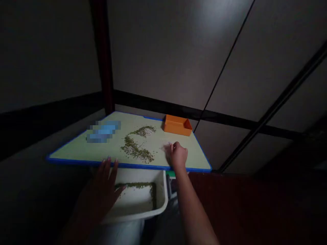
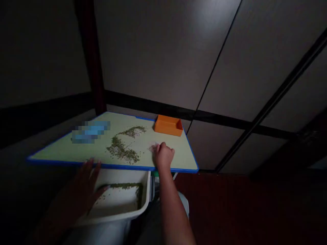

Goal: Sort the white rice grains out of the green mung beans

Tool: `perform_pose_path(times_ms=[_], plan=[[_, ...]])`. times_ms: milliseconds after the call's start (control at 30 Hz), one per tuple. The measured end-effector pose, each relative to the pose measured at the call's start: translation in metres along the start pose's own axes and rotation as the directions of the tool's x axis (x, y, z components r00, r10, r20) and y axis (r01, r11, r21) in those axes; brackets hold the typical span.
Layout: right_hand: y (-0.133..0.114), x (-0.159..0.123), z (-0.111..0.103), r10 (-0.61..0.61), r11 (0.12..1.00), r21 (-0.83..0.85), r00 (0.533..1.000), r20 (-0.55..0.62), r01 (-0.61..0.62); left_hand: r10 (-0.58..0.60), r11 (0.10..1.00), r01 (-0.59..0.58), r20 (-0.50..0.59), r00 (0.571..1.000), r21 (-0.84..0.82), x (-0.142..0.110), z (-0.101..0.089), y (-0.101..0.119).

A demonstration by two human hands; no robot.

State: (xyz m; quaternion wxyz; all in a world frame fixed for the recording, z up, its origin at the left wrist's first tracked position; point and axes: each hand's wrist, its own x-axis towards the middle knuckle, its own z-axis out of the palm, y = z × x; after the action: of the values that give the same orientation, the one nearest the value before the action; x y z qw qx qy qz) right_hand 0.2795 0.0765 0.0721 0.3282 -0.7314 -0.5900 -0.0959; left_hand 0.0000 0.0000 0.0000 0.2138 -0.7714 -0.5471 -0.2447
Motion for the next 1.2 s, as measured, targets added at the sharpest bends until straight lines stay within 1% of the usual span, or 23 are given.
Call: perform_pose_path(times_ms=[67, 167, 233, 400, 533, 600, 700, 800, 1000, 1200], plan=[[0.004, 0.000, 0.001, -0.069, 0.989, 0.136, 0.994, 0.081, 0.057, -0.004, 1.000, 0.004, 0.006, 1.000, -0.009, 0.002, -0.002, 0.001], [0.006, 0.001, 0.003, -0.133, 0.970, 0.223, 0.980, 0.149, 0.098, -0.022, 1.000, 0.022, 0.017, 1.000, -0.018, 0.004, -0.004, 0.003], [0.005, 0.002, 0.004, -0.133, 0.977, 0.186, 0.979, 0.158, 0.102, -0.037, 0.999, 0.038, 0.023, 0.999, -0.022, 0.004, -0.004, 0.004], [-0.005, 0.005, -0.001, -0.101, 0.994, -0.009, 0.978, 0.180, 0.105, -0.044, 0.998, 0.044, 0.013, 0.999, -0.033, 0.003, -0.004, 0.005], [-0.008, 0.005, -0.004, 0.022, 0.994, -0.113, 0.989, 0.143, -0.005, -0.040, 0.998, 0.040, 0.003, 0.999, -0.042, 0.003, -0.003, 0.005], [-0.007, 0.005, -0.004, 0.061, 0.991, -0.129, 0.992, 0.110, -0.047, -0.038, 0.998, 0.038, 0.001, 0.999, -0.043, 0.004, -0.003, 0.004], [-0.005, 0.003, -0.003, 0.010, 0.995, -0.103, 0.995, 0.096, -0.001, -0.029, 0.999, 0.029, -0.006, 1.000, -0.038, 0.003, -0.005, 0.004], [-0.006, 0.003, -0.002, -0.039, 0.995, -0.089, 0.991, 0.131, 0.051, -0.023, 0.999, 0.023, -0.002, 1.000, -0.037, 0.002, -0.004, 0.003], [-0.014, 0.010, 0.001, 0.017, 0.988, -0.156, 0.981, 0.192, 0.013, -0.006, 0.999, 0.006, -0.003, 1.000, -0.044, 0.001, 0.001, 0.000], [-0.022, 0.021, 0.003, 0.024, 0.981, -0.195, 0.976, 0.218, 0.019, -0.043, 0.998, 0.045, 0.029, 0.999, -0.047, 0.003, -0.005, 0.002]])
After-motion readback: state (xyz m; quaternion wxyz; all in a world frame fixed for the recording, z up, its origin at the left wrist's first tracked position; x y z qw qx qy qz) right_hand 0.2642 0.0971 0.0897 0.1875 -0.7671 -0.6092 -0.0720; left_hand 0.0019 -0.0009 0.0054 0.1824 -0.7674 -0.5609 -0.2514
